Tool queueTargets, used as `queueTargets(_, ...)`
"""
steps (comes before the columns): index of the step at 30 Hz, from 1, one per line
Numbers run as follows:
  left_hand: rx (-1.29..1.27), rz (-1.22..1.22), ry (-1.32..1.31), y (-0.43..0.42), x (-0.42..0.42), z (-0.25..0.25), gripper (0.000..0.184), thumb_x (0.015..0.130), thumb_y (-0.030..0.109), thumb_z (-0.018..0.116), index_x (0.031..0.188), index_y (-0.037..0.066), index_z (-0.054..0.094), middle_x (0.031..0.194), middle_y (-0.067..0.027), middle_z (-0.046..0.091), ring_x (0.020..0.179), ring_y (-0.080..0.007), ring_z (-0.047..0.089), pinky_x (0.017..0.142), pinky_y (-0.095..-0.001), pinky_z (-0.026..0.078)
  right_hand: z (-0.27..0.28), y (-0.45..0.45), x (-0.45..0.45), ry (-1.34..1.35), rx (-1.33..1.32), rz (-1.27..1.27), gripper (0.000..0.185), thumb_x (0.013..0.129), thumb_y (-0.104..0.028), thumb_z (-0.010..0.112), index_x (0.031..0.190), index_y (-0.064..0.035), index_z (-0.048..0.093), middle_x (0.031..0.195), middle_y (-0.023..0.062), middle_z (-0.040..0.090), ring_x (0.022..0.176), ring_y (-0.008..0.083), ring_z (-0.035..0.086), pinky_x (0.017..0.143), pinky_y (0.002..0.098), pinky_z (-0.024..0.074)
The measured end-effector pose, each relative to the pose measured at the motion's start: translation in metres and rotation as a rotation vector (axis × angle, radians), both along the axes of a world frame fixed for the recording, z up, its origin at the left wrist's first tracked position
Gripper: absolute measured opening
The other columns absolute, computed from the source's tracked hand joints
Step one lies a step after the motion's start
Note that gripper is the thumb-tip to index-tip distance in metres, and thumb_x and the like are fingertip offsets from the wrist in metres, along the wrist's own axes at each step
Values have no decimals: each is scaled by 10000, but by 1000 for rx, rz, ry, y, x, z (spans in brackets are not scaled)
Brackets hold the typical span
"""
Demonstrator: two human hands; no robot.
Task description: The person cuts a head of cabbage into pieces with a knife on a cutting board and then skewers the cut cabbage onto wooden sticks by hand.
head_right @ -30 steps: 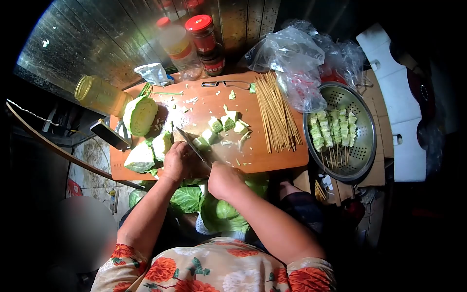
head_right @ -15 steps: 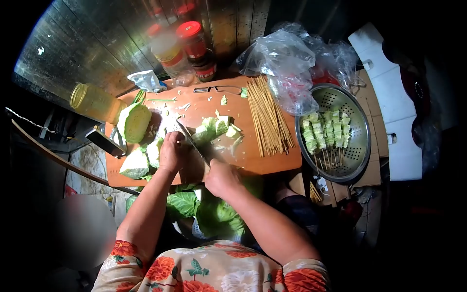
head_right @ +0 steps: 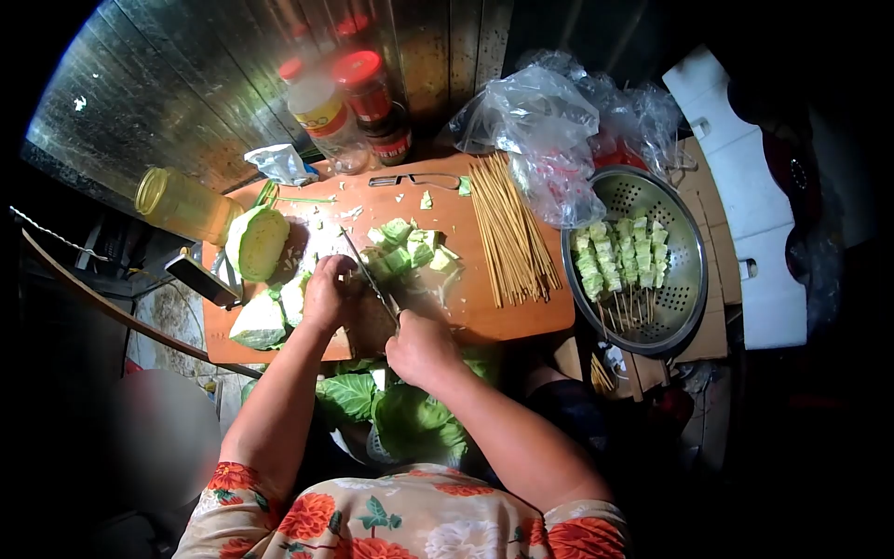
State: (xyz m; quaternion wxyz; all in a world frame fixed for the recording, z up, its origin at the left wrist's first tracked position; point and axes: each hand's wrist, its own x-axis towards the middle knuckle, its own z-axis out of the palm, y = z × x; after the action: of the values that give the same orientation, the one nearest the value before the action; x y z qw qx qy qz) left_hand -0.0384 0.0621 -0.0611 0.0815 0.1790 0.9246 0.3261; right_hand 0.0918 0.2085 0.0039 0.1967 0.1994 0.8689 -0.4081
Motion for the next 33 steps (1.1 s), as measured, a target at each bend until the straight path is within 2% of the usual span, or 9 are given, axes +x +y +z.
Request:
queueTargets(2,36,-44,-36,-5,-2,-2,340,719,86,694,1043,100,595,1086,-140,577,976,-353,591,828,-419,492,4,-1,2,9,-3,15,298,820,-165,514,1012,59,551,921,279,629,893,431,611,824,480,480)
queueTargets(4,51,-45,-51,-8,-2,3,345,712,77,694,1043,101,598,1076,-142,586,978,-350,592,829,-415,493,0,-4,9,97,-22,-25,279,830,-239,544,960,8,530,826,247,620,819,431,600,732,500,470)
queueTargets(8,43,5,-32,-12,-1,36,338,708,33,658,1037,95,604,1044,-152,609,984,-347,595,845,-401,490,7,-11,15,195,-29,-7,270,820,-222,557,945,15,521,799,246,615,802,428,599,717,497,468)
queueTargets(11,23,55,246,-37,-17,39,312,718,-5,556,1011,83,620,1025,-157,617,974,-359,589,862,-397,478,15,-14,16,259,-54,17,257,817,-200,569,937,21,517,778,244,610,784,424,598,699,491,466)
queueTargets(15,-238,166,148,-87,-33,34,324,749,20,515,1041,68,646,1092,-173,603,1015,-362,581,892,-405,463,19,-18,18,286,-83,38,201,824,-170,543,907,7,498,796,246,611,775,440,590,714,507,468)
queueTargets(25,-251,45,-77,-78,-18,47,214,775,146,592,924,12,667,871,-217,667,861,-357,646,793,-414,505,21,-27,17,210,-88,106,238,817,-179,551,971,-1,521,816,234,633,788,420,613,734,489,486)
queueTargets(27,-223,130,-256,-74,-15,54,207,779,134,619,934,-1,646,823,-213,667,753,-303,671,708,-369,518,21,-28,17,182,-98,117,244,815,-181,552,972,3,520,816,239,634,790,421,614,736,489,487)
queueTargets(28,-232,36,-134,-84,-19,33,207,802,124,602,967,0,611,717,-164,640,580,-254,630,556,-347,504,22,-29,17,146,-113,141,253,817,-187,546,974,10,515,813,245,633,789,424,614,739,491,487)
queueTargets(33,-81,144,-367,-89,-8,7,153,842,85,549,978,16,540,618,-34,529,454,-109,480,366,-264,358,15,-40,25,124,-99,188,278,817,-218,556,983,0,515,781,228,620,786,417,604,719,488,471)
